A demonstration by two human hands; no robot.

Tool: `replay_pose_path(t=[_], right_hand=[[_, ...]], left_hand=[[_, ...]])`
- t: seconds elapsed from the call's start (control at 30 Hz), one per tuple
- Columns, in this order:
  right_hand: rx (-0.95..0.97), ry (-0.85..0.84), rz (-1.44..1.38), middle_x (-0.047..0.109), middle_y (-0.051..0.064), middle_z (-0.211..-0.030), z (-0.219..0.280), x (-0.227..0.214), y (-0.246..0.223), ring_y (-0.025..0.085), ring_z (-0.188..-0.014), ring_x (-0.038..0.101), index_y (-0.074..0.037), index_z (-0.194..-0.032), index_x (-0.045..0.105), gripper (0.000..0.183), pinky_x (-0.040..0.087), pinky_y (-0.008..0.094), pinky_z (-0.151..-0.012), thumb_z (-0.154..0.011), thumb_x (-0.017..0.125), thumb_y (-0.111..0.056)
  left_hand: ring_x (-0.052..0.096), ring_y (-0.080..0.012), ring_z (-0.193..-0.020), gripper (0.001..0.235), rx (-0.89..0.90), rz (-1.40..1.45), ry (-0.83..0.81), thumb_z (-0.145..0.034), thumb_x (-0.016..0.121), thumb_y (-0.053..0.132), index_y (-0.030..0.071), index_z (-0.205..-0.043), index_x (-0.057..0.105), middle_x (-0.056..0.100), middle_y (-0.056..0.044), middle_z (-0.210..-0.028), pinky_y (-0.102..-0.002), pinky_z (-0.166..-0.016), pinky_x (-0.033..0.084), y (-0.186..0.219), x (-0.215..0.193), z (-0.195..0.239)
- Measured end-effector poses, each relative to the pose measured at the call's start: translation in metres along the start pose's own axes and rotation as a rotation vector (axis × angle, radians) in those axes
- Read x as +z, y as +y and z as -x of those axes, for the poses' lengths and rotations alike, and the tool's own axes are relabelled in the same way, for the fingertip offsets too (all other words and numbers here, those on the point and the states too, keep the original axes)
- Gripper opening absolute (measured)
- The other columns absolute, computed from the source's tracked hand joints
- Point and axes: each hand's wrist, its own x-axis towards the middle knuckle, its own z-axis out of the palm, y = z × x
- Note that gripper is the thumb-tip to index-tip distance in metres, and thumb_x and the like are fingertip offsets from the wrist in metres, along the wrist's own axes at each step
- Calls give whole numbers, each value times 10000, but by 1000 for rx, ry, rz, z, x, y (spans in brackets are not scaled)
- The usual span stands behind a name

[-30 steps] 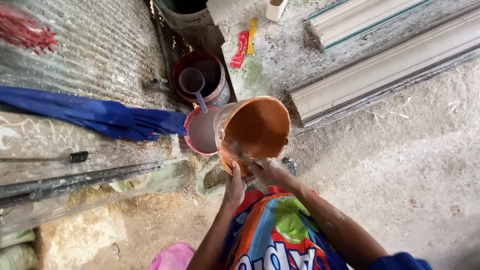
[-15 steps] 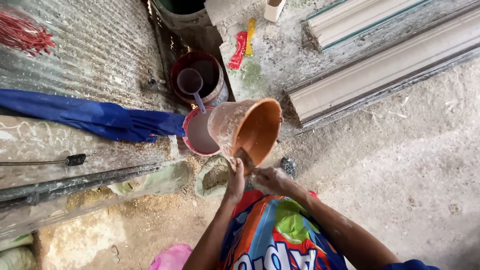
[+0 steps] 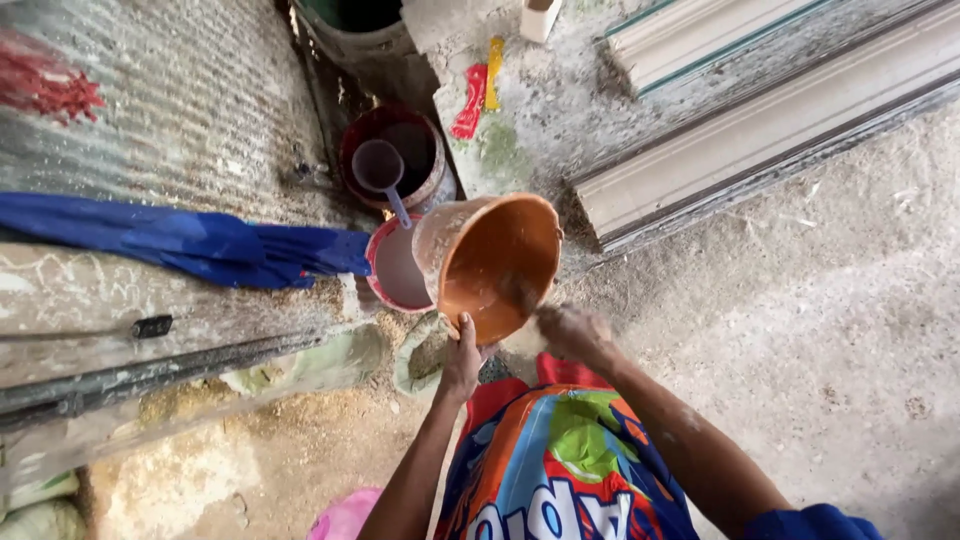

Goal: Mixing plaster in a small bucket using a hand tool to prepare a new batch.

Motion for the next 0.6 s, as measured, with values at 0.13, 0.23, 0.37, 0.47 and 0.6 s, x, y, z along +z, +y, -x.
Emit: replay_pose_path(t=[0.13, 0.23, 0.37, 0.47, 0.6], right_hand=[[181, 54, -306, 654, 109, -670, -30, 39, 18, 247, -675, 641, -121, -881, 767, 303, 481, 414, -578, -940, 668, -401], [310, -115, -654, 542, 11, -601, -44, 43, 42, 123, -527, 526, -101, -818, 689, 299, 401, 269, -491, -1001, 583, -312], [585, -59, -66, 748, 41, -761, -21, 29, 49, 234, -756, 751, -318, -1019, 788, 477, 545, 411, -632, -971, 485, -684], [295, -209, -503, 547, 16, -408, -1, 8, -13, 145, -356, 509, -148, -631, 667, 401, 400, 297, -377, -941, 568, -382], [156, -223, -747, 507, 73, -402, -10, 0, 8, 158, -277, 468, -100, -608, 573, 362, 374, 265, -311, -965, 560, -164]], left_hand=[[351, -525, -1392, 846, 37, 230, -28, -1051, 448, 520, 33, -1599, 26, 84, -400, -1574, -480, -1031, 530, -43, -2, -30], [362, -515, -1382, 838, 76, 150, -66, -1067, 430, 492, 69, -1605, -52, 56, -380, -1578, -471, -1019, 550, -59, 1, -35], [509, -531, -1222, 833, 798, -801, 114, -936, 740, 139, -69, -1550, 217, 266, -437, -1425, -488, -841, 638, -161, 0, -86], [522, -399, -1254, 792, 97, 91, -43, -1074, 406, 456, 205, -1616, -114, 117, -379, -1571, -418, -962, 572, -96, 3, -53], [464, -532, -1261, 856, 106, 278, 22, -1040, 440, 556, 32, -1573, 23, 127, -452, -1507, -598, -982, 529, -71, -23, -40]])
